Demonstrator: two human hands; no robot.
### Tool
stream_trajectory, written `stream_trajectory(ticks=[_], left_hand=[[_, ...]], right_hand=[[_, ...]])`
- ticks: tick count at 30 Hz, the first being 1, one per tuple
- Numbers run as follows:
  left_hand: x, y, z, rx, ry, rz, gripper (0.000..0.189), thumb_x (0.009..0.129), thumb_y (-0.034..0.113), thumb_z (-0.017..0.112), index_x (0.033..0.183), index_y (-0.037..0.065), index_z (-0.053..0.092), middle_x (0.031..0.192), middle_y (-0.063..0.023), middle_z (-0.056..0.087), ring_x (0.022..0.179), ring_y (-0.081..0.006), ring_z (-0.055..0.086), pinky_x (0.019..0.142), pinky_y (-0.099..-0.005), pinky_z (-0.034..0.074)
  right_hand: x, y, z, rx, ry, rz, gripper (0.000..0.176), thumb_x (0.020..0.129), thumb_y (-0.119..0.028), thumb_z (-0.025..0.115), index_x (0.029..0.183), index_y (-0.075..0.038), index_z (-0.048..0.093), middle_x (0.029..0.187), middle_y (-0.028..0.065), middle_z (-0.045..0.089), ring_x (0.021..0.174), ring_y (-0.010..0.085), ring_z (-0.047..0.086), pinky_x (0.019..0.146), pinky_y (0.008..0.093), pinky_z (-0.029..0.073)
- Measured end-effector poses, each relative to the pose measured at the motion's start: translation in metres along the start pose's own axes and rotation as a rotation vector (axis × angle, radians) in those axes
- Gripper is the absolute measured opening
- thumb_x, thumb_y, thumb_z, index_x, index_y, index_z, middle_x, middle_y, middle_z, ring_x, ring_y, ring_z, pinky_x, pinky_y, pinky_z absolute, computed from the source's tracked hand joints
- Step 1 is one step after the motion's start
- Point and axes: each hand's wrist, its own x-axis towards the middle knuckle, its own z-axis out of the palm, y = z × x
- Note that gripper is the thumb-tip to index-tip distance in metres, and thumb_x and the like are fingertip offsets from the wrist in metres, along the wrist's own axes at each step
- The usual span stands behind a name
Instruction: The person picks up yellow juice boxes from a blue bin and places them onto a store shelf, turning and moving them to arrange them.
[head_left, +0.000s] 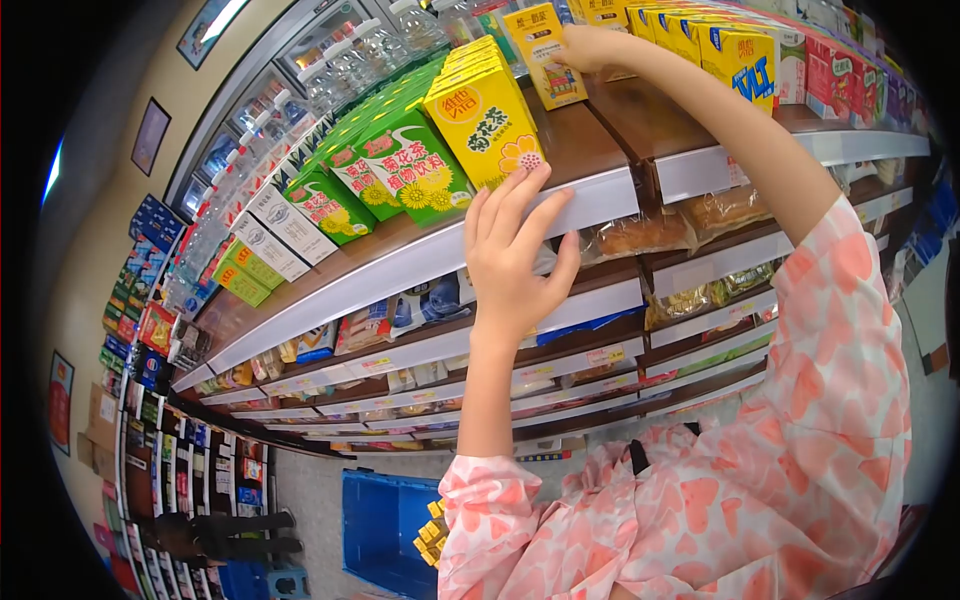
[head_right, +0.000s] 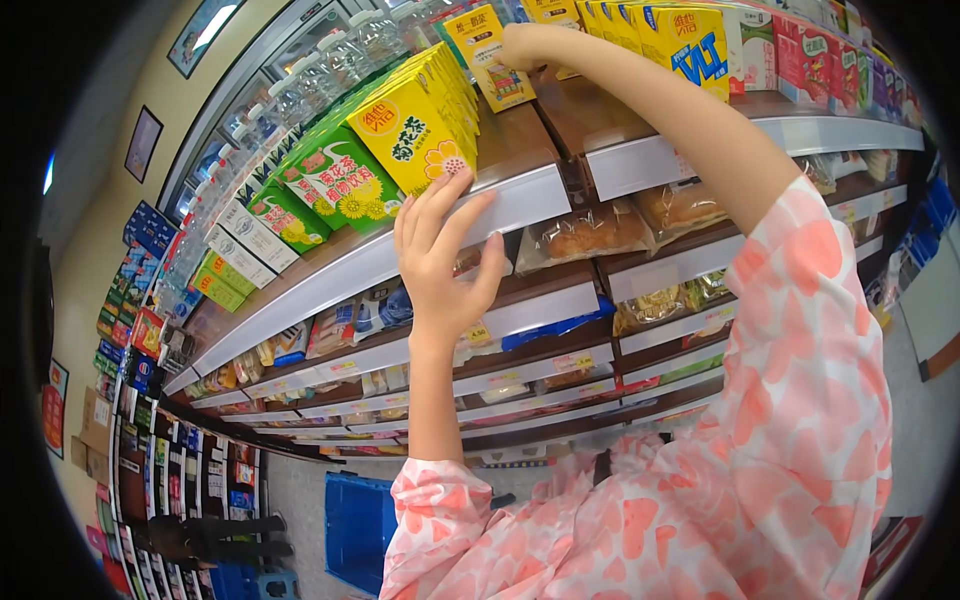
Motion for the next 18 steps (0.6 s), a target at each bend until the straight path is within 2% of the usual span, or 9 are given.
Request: stream_trajectory(ticks=[1,3,5,6,8,11,14,18], left_hand=[[0.000,0.000,0.000,-0.003,0.000,0.000,0.037,0.073,0.013,0.071,0.110,0.011,0.068,0.130,-0.0082,0.061,0.123,-0.0297,0.054,0.104,-0.0492,0.037],[0.000,-0.001,-0.002,-0.008,-0.017,-0.005,0.037,0.073,0.013,0.071,0.110,0.011,0.068,0.131,-0.0086,0.060,0.124,-0.0300,0.053,0.104,-0.0492,0.037],[0.001,-0.001,-0.003,-0.014,-0.029,-0.007,0.038,0.073,0.014,0.071,0.111,0.011,0.068,0.131,-0.0089,0.060,0.124,-0.0302,0.053,0.104,-0.0493,0.036],[0.001,-0.001,-0.004,-0.019,-0.044,-0.018,0.039,0.073,0.015,0.071,0.112,0.011,0.068,0.132,-0.0093,0.059,0.125,-0.0304,0.053,0.105,-0.0492,0.036],[0.000,0.000,-0.006,-0.016,-0.064,-0.024,0.040,0.073,0.015,0.071,0.113,0.011,0.067,0.133,-0.0092,0.059,0.125,-0.0303,0.053,0.106,-0.0488,0.035],[0.001,0.001,-0.007,-0.017,-0.070,-0.030,0.040,0.073,0.016,0.071,0.113,0.012,0.067,0.134,-0.0091,0.059,0.126,-0.0301,0.052,0.106,-0.0485,0.035],[0.001,0.002,-0.005,-0.036,-0.059,-0.042,0.041,0.070,0.013,0.069,0.111,0.011,0.069,0.129,-0.0102,0.061,0.122,-0.0331,0.053,0.107,-0.0483,0.033],[0.001,0.003,-0.008,-0.011,-0.086,-0.042,0.041,0.073,0.016,0.070,0.114,0.012,0.067,0.134,-0.0088,0.058,0.127,-0.0299,0.051,0.107,-0.0484,0.034]], right_hand=[[0.007,-0.003,0.002,-0.068,-0.005,0.005,0.046,0.098,-0.034,0.057,0.122,0.005,0.052,0.112,0.0228,0.064,0.094,0.0351,0.068,0.059,0.0421,0.061],[0.019,-0.007,0.009,-0.120,0.011,-0.015,0.043,0.097,-0.035,0.057,0.112,0.006,0.058,0.101,0.0220,0.066,0.081,0.0340,0.067,0.053,0.0411,0.059],[0.037,-0.009,0.019,-0.101,0.070,-0.074,0.044,0.097,-0.037,0.058,0.095,0.005,0.067,0.084,0.0196,0.069,0.057,0.0308,0.066,0.045,0.0394,0.055],[0.053,-0.007,0.029,-0.033,0.109,0.001,0.048,0.093,-0.043,0.063,0.102,0.004,0.068,0.081,0.0184,0.069,0.057,0.0310,0.065,0.045,0.0411,0.055],[0.063,-0.008,0.034,-0.070,0.146,0.009,0.053,0.088,-0.046,0.069,0.106,0.004,0.068,0.083,0.0186,0.069,0.058,0.0305,0.066,0.046,0.0414,0.055],[0.049,-0.019,0.019,-0.191,0.091,0.000,0.045,0.091,-0.038,0.067,0.110,0.003,0.067,0.088,0.0195,0.071,0.063,0.0292,0.067,0.050,0.0402,0.056],[0.065,-0.014,0.026,-0.121,0.093,0.064,0.041,0.093,-0.034,0.064,0.114,0.002,0.066,0.093,0.0189,0.071,0.067,0.0271,0.069,0.052,0.0392,0.057],[0.070,-0.012,0.025,-0.147,0.048,0.093,0.040,0.095,-0.034,0.061,0.115,0.001,0.065,0.092,0.0166,0.072,0.067,0.0249,0.070,0.054,0.0379,0.058]])
